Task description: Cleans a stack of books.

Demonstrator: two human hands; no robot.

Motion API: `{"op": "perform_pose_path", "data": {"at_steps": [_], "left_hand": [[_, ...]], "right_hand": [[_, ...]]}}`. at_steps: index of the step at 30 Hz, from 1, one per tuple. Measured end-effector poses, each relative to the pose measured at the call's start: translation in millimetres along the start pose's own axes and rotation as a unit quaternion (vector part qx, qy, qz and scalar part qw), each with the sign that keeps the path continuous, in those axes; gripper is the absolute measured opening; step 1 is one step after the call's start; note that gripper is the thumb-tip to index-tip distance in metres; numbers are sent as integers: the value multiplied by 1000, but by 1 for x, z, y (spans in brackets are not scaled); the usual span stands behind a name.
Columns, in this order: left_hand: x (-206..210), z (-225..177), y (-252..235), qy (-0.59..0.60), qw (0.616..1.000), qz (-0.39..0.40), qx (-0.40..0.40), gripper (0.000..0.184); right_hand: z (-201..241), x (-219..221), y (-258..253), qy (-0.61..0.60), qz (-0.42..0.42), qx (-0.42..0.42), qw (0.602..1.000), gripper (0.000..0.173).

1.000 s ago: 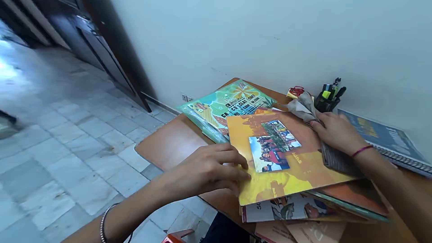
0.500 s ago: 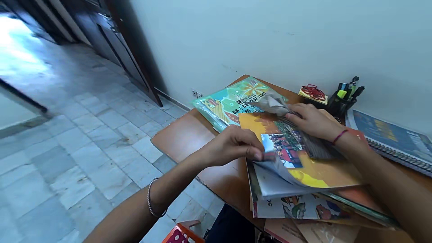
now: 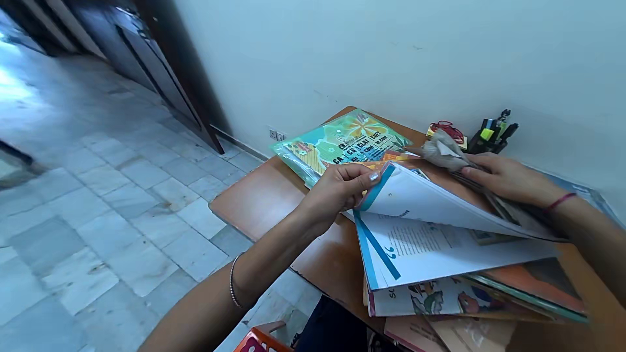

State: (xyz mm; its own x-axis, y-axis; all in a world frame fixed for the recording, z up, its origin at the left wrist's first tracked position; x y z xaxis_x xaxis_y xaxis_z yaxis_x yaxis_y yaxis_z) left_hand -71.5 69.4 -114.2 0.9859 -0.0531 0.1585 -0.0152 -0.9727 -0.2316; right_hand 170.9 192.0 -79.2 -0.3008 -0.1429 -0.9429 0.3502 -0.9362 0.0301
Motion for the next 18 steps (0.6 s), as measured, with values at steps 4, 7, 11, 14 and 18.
{"op": "perform_pose_path", "data": {"at_steps": [4,7,11,14,18], "left_hand": [[-1,1,0,-3,1000,-5,-5,28],[-1,1,1,-2,1000,-8,-3,29],[-2,2,3,-4,1000,-18,-6,31],[-2,3,2,3,1000,-21,-11,31],[-4,6,1,4,999,-38,-37,31]], "right_hand": [[59,22,-5,-3,49,-88,995,37],[120,36,11,-27,94,-193,976,35],[151,50,21,-85,152,-277,945,34],[128,46,9,-60,152,-230,959,36],[66,28,-10,-16,114,-174,978,35]]}}
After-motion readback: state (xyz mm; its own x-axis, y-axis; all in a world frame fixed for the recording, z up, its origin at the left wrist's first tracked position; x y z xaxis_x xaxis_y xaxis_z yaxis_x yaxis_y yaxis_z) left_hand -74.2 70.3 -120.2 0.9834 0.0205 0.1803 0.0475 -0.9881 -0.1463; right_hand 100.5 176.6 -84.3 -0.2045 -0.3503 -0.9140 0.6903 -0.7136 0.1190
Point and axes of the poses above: each hand's wrist, its own y-axis away from the middle knuckle, its own x-axis out of the palm, z = x × y, the point moved 10 cm from there along -y, towards the middle knuckle, and after that the axes turned 7 degrees about x, right-handed, at the moved point
